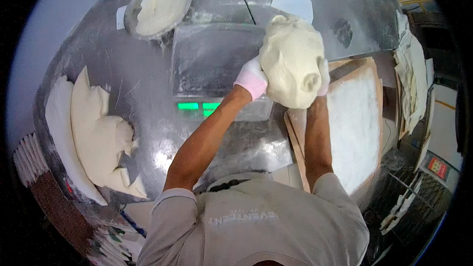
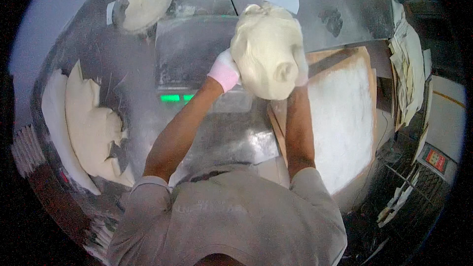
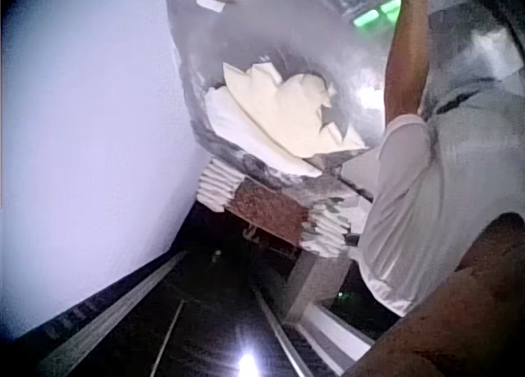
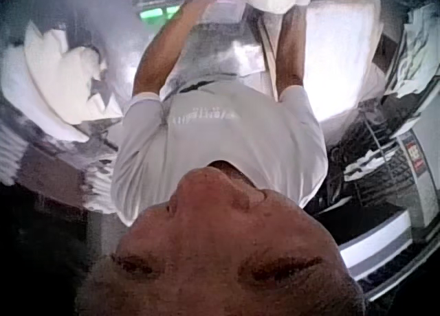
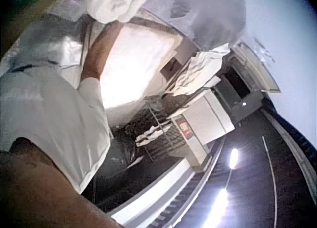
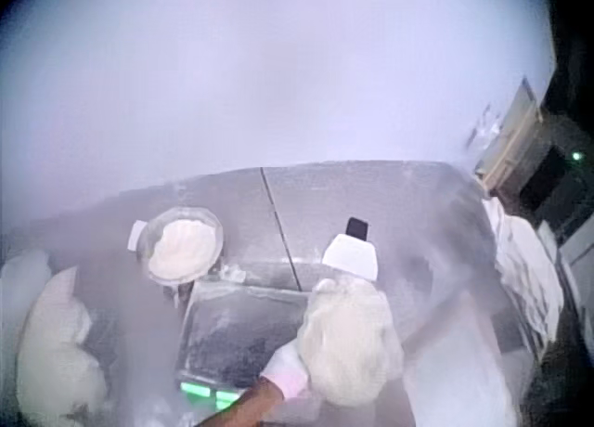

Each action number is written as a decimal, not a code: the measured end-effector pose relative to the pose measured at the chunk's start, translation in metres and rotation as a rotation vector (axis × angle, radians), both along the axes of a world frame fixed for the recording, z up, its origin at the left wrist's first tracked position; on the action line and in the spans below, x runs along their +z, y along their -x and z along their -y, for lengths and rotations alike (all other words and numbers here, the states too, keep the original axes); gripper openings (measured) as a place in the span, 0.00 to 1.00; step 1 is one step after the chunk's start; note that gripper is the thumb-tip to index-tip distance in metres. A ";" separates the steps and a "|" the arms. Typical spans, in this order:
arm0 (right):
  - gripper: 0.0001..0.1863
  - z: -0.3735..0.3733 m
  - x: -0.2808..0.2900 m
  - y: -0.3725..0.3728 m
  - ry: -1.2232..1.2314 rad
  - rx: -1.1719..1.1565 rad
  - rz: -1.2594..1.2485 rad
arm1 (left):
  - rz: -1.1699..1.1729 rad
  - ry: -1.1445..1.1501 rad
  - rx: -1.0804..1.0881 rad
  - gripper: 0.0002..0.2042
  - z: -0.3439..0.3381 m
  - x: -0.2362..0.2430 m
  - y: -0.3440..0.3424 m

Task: The person cuts dough with a bench scraper, weighs the pieces on a digital scale, and rolls the dough into balls on a floured wooden board.

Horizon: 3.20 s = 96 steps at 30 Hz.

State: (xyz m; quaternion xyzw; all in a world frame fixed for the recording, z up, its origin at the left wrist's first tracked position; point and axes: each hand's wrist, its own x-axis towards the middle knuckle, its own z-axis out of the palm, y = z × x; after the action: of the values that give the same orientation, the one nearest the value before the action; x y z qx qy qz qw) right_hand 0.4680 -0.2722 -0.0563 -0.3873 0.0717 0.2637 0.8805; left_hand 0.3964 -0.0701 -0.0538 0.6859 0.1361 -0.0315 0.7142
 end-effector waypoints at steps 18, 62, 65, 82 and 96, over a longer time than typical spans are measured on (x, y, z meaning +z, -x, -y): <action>0.35 -0.049 -0.059 0.293 0.764 0.402 0.628 | -0.392 -0.480 0.630 0.19 -0.175 0.001 0.445; 0.28 -0.073 0.069 0.383 1.174 0.408 1.096 | 0.255 -0.279 -0.129 0.25 -0.090 0.054 0.375; 0.35 -0.096 0.042 0.384 1.317 0.493 1.269 | 0.362 -0.641 -0.148 0.28 -0.079 0.025 0.386; 0.31 -0.194 -0.032 0.286 0.898 0.654 1.283 | -0.014 -0.804 0.275 0.23 -0.146 -0.072 0.340; 0.23 -0.054 -0.064 0.449 1.284 0.699 1.414 | 0.029 -1.280 -0.560 0.24 -0.035 -0.086 0.473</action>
State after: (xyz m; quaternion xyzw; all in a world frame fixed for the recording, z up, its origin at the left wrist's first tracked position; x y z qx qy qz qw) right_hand 0.0186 -0.2181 -0.1207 -0.8534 -0.4545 0.1286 0.2207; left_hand -0.0767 -0.0351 -0.1400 0.9815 -0.0637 -0.1188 0.1362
